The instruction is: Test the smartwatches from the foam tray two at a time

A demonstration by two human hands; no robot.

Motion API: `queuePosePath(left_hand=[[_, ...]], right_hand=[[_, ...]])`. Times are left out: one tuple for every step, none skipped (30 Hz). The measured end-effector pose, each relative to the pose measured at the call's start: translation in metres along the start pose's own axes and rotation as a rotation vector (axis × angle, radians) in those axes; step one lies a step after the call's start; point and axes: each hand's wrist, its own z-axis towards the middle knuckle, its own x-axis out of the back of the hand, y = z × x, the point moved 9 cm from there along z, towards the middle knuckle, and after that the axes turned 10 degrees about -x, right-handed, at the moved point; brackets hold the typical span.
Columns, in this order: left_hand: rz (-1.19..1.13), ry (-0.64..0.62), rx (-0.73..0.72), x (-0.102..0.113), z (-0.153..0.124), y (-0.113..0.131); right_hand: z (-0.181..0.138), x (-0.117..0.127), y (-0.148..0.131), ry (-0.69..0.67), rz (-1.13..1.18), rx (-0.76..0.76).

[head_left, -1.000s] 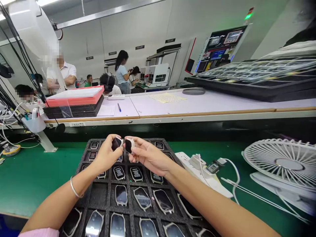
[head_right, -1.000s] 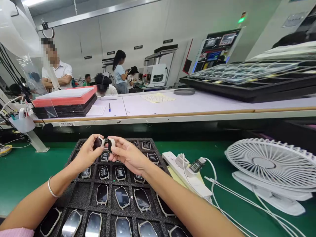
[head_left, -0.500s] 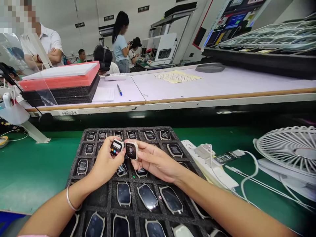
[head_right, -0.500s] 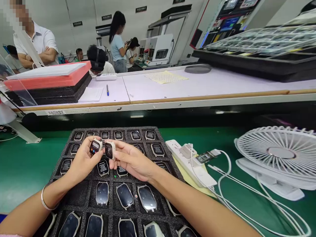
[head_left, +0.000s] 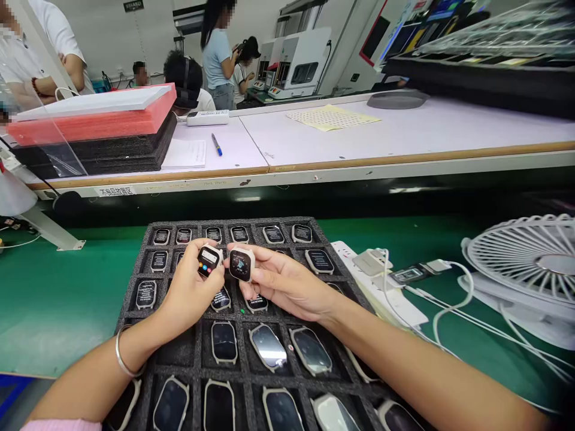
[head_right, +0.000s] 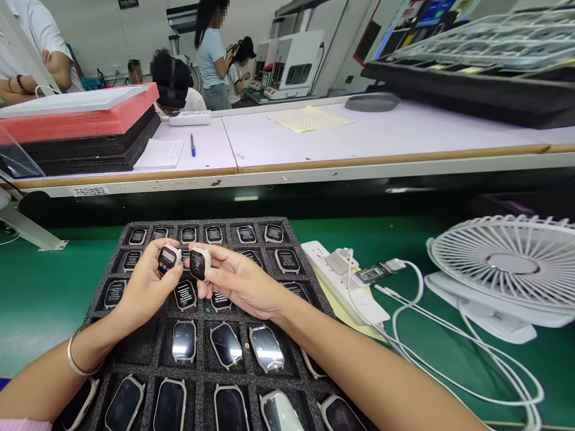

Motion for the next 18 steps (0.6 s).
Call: queuePosePath(left_hand=[[-0.010,0.008,0.010,0.0002,-0.0002,-0.0010],[-0.018,0.015,0.018,0.0004,-0.0002,-0.0022],[-0.024,0.020,0.023,0.0004,-0.0002,-0.0032],[-0.027,0.020,0.025,0.0002,-0.0001,-0.0041],[-0.028,0.020,0.023,-0.0001,0.0000,-0.0047],[-0.029,0.019,0.019,-0.0005,0.0001,-0.0051],[-0.033,0.015,0.015,-0.0011,0.0002,-0.0055],[-0.037,0.010,0.014,-0.0019,0.0002,-0.0061],[-0.039,0.006,0.015,-0.0026,0.0001,-0.0066],[-0.039,0.004,0.014,-0.0030,0.0000,-0.0071],[-0.039,0.005,0.013,-0.0032,-0.0001,-0.0073],[-0.038,0.006,0.012,-0.0033,-0.0002,-0.0074],[-0.038,0.007,0.010,-0.0035,-0.0003,-0.0074],[-0.039,0.005,0.009,-0.0040,-0.0004,-0.0072],[-0.043,-0.003,0.007,-0.0049,-0.0005,-0.0070],[-0.047,-0.010,0.007,-0.0059,-0.0005,-0.0068],[-0.052,-0.018,0.008,-0.0067,-0.0005,-0.0066],[-0.055,-0.021,0.010,-0.0071,-0.0005,-0.0065]], right_hand=[[0.0000,-0.0002,-0.0004,-0.005,0.008,0.003],[0.0000,-0.0004,-0.0010,-0.008,0.013,0.008],[0.0000,-0.0004,-0.0015,-0.010,0.015,0.014],[0.0001,-0.0004,-0.0019,-0.013,0.014,0.019],[0.0003,-0.0003,-0.0020,-0.016,0.013,0.024],[0.0005,-0.0003,-0.0019,-0.020,0.011,0.027],[0.0007,-0.0004,-0.0017,-0.025,0.008,0.029],[0.0009,-0.0007,-0.0013,-0.032,0.004,0.030],[0.0010,-0.0010,-0.0009,-0.039,0.003,0.030],[0.0012,-0.0014,-0.0008,-0.044,0.003,0.030],[0.0013,-0.0016,-0.0008,-0.046,0.006,0.030],[0.0013,-0.0017,-0.0010,-0.045,0.012,0.030],[0.0014,-0.0018,-0.0013,-0.043,0.021,0.029],[0.0014,-0.0021,-0.0017,-0.043,0.026,0.031],[0.0014,-0.0026,-0.0020,-0.044,0.028,0.033],[0.0014,-0.0033,-0.0023,-0.048,0.026,0.034],[0.0013,-0.0039,-0.0024,-0.052,0.020,0.036],[0.0012,-0.0044,-0.0026,-0.056,0.014,0.041]])
